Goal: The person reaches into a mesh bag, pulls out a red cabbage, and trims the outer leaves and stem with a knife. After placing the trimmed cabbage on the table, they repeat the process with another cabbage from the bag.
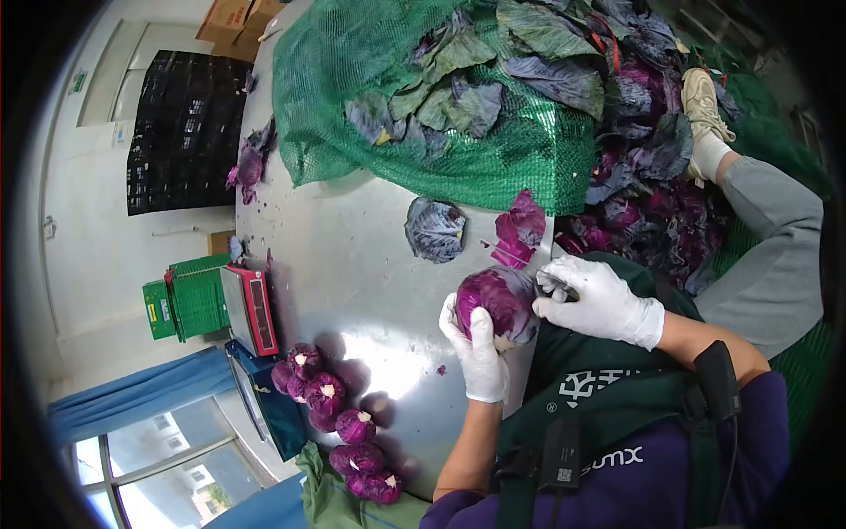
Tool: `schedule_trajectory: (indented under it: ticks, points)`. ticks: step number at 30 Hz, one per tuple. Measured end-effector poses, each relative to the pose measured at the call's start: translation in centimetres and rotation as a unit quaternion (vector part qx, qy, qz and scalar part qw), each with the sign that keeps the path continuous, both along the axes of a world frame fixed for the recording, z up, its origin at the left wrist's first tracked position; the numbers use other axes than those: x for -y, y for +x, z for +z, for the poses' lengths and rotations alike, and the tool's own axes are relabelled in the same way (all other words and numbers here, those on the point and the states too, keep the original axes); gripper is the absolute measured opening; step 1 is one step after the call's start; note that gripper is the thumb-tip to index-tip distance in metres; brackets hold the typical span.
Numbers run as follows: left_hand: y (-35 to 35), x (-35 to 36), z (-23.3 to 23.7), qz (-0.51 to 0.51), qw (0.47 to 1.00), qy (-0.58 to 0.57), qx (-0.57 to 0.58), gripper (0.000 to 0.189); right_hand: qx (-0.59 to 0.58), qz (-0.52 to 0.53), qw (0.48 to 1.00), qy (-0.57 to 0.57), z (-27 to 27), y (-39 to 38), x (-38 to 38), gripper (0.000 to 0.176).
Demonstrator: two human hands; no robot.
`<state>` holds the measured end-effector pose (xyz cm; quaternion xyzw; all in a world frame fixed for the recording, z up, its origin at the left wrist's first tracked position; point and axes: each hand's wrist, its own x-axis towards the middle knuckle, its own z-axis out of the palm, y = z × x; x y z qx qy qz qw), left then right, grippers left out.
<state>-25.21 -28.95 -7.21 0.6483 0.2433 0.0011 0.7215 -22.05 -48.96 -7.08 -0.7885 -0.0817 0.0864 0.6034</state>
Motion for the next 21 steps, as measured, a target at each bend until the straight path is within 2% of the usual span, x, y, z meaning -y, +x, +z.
schedule_trajectory:
  ticks: [2,3,4,6,7,8,10,13,16,18,21]
  points:
    - [0.3,-0.7,0.6,0.0,0.99,-0.122,-0.067,0.051,-0.041,0.04,0.998,0.024,-0.1,-1.2,0.1,0.049]
    - [0.4,-0.9,0.9,-0.003,0.978,-0.183,-0.1,0.051,0.016,0.007,0.999,0.033,-0.7,-1.5,-0.5,0.051]
    - [0.3,-0.7,1.1,-0.027,0.982,-0.135,-0.133,0.052,0.073,-0.027,0.996,0.041,-1.1,-1.4,-0.9,0.054]
    - [-0.5,-0.8,1.5,-0.075,0.977,-0.034,-0.196,0.055,0.069,-0.007,0.998,0.003,-1.3,0.1,0.1,0.053]
    - [-0.9,-2.0,-0.1,-0.165,0.979,0.068,-0.103,0.068,-0.007,0.013,1.0,0.002,-0.3,0.9,0.8,0.052]
    - [-1.3,-2.5,-1.6,-0.197,0.948,0.237,0.083,0.089,0.051,0.007,0.999,-0.018,-1.6,1.3,1.0,0.054]
    - [1.5,-2.4,1.0,-0.308,0.839,0.399,0.204,0.11,0.112,0.025,0.993,-0.033,-1.9,1.8,0.8,0.053]
    - [3.1,-2.3,1.9,-0.348,0.806,0.42,0.23,0.121,0.161,-0.006,0.985,-0.059,-1.8,2.0,0.5,0.049]
    - [2.5,-0.5,2.5,-0.309,0.802,0.484,0.164,0.127,0.139,-0.003,0.981,-0.137,-0.5,0.6,0.9,0.047]
    - [2.3,-0.3,2.3,-0.305,0.808,0.481,0.153,0.127,0.139,0.031,0.966,-0.218,0.9,-0.7,1.0,0.059]
    - [2.0,0.0,1.5,-0.286,0.814,0.472,0.182,0.126,0.135,0.053,0.962,-0.233,2.0,-1.4,0.9,0.071]
